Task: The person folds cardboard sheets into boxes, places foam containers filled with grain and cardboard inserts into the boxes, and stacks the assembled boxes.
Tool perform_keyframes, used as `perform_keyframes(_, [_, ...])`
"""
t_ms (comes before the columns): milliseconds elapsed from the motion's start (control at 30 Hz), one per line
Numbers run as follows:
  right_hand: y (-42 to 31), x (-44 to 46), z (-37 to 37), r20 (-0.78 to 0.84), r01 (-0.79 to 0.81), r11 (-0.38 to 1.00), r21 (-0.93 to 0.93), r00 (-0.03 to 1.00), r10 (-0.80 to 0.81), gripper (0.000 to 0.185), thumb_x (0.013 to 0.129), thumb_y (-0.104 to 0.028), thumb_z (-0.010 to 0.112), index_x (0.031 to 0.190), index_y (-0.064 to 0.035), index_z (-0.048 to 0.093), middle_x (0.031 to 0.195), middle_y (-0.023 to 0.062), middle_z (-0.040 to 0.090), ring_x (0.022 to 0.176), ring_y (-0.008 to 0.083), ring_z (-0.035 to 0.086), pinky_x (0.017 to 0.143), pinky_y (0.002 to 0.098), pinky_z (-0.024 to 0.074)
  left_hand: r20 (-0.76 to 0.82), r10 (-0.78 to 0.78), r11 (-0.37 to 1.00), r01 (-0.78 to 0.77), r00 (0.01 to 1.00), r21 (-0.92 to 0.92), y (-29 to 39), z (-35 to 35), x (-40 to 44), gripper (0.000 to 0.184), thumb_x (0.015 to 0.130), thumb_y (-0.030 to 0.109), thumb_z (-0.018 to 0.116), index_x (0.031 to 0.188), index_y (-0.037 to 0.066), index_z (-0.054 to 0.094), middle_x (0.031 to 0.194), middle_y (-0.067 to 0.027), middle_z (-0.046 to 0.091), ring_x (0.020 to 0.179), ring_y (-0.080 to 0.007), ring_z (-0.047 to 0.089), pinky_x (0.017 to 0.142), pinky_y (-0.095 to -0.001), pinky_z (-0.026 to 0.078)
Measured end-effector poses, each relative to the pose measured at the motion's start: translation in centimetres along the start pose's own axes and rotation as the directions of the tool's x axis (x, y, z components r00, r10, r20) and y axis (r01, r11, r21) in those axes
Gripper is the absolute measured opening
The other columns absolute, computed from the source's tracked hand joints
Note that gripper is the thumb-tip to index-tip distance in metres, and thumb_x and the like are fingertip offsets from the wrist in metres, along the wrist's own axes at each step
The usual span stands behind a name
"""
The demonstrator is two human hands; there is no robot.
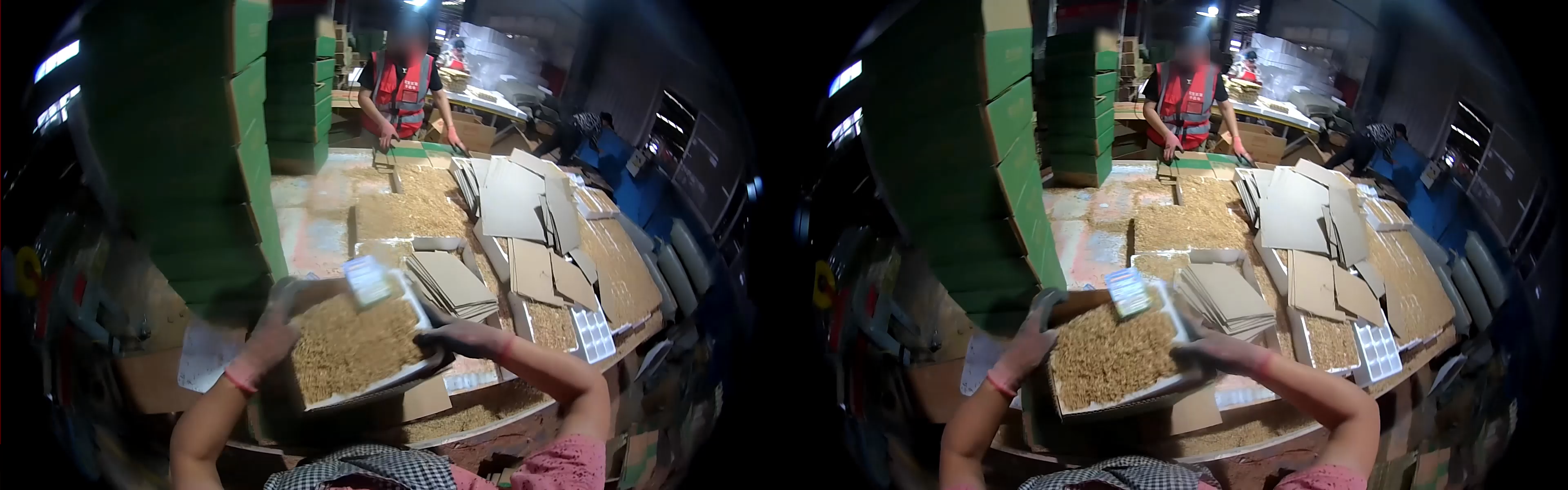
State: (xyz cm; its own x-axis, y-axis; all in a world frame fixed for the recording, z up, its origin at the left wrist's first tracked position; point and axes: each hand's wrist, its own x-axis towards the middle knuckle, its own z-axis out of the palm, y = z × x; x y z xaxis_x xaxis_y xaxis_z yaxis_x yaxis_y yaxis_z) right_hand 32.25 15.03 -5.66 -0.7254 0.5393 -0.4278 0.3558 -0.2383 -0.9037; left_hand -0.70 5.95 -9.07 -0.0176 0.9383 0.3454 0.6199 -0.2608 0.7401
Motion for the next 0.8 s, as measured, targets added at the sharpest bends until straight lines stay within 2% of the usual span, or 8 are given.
perform_keyframes(167, [7.2,10.4,0.5,0.193,0.201,0.235,-0.951,0.979,-0.056,0.025,0.082,-0.024,0.057,0.086,-0.0044,0.072,0.079,0.0164,0.068,0.079,0.0326,0.067,0.074,0.0386,0.0526,0.056,-0.3,0.937,0.305,0.952,-0.17,0.2,-1.3,-3.0,0.058,0.073,-0.006,0.045,0.13,0.005,0.047,0.132,-0.0043,0.046,0.085,-0.012,0.056,0.073,-0.0221,0.047])
perform_keyframes(267, [7.3,16.7,5.7,0.08,0.174,-0.348,-0.921,0.96,0.268,0.039,0.083,-0.038,0.06,0.116,-0.0194,0.068,0.116,0.005,0.066,0.104,0.0232,0.062,0.077,0.0458,0.0505,0.03,-0.423,0.806,0.392,0.905,-0.443,-1.2,-1.3,-3.0,0.063,0.076,-0.007,0.047,0.137,0.006,0.043,0.125,-0.0005,0.051,0.071,-0.0061,0.049,0.06,-0.0201,0.042])
perform_keyframes(433, [1.7,9.5,2.7,-0.034,0.133,0.232,-0.964,0.801,-0.597,0.065,0.081,-0.052,0.06,0.131,-0.011,0.051,0.12,0.0178,0.057,0.103,0.033,0.06,0.086,0.0514,0.0456,-0.316,-0.067,0.997,0.051,0.946,-0.059,-0.4,-1.9,-1.7,0.045,0.085,-0.007,0.048,0.129,0.002,0.05,0.129,-0.0071,0.051,0.1,-0.0156,0.056,0.086,-0.0271,0.045])
perform_keyframes(500, [3.3,9.7,-3.8,-0.447,-0.027,0.507,-0.861,0.515,-0.731,0.085,0.081,-0.062,0.055,0.142,-0.0065,0.036,0.137,0.0222,0.045,0.118,0.0347,0.053,0.095,0.0516,0.0406,-0.244,-0.074,0.997,0.071,0.967,-0.02,3.0,-1.5,-0.4,0.041,0.085,-0.004,0.051,0.125,0.001,0.052,0.134,-0.0119,0.047,0.116,-0.0235,0.052,0.098,-0.0325,0.041])
perform_keyframes(567, [8.6,12.7,-9.6,-0.639,-0.592,0.386,-0.707,0.302,-0.707,0.095,0.08,-0.067,0.053,0.145,-0.0027,0.029,0.148,0.0253,0.028,0.135,0.0368,0.034,0.106,0.0524,0.0298,0.32,0.063,0.948,-0.156,0.946,0.277,5.3,-0.3,1.1,0.043,0.085,0.01,0.059,0.126,0.0,0.051,0.14,-0.018,0.041,0.124,-0.0311,0.046,0.102,-0.0371,0.039])
perform_keyframes(633, [9.6,11.7,-11.1,-0.813,-0.733,0.362,-0.576,0.561,-0.157,0.101,0.08,-0.07,0.051,0.148,-0.002,0.019,0.153,0.0247,0.016,0.143,0.0376,0.015,0.111,0.0548,0.0191,0.532,0.092,0.888,-0.311,0.842,0.338,4.0,4.3,2.4,0.057,0.086,0.032,0.061,0.132,0.002,0.046,0.142,-0.0244,0.037,0.127,-0.0395,0.042,0.107,-0.0397,0.034])
perform_keyframes(700, [14.4,14.0,-11.1,-0.809,-0.748,0.311,-0.587,0.559,-0.183,0.084,0.084,-0.06,0.052,0.14,-0.0003,0.033,0.146,0.0249,0.033,0.134,0.0387,0.035,0.102,0.0537,0.0352,0.658,-0.094,0.562,-0.506,0.747,0.655,2.0,8.0,1.9,0.066,0.086,0.044,0.057,0.136,0.003,0.043,0.143,-0.0237,0.037,0.132,-0.0364,0.038,0.107,-0.0409,0.035])
perform_keyframes(800, [16.8,14.6,-12.0,-0.562,-0.382,0.493,-0.782,0.774,-0.292,0.055,0.09,-0.041,0.051,0.13,-0.004,0.043,0.122,0.0222,0.057,0.109,0.0355,0.058,0.093,0.0454,0.0439,0.751,-0.216,0.667,-0.467,0.624,0.58,0.0,7.9,2.0,0.067,0.088,0.052,0.05,0.135,0.005,0.044,0.139,-0.0234,0.042,0.128,-0.036,0.044,0.105,-0.04,0.038])
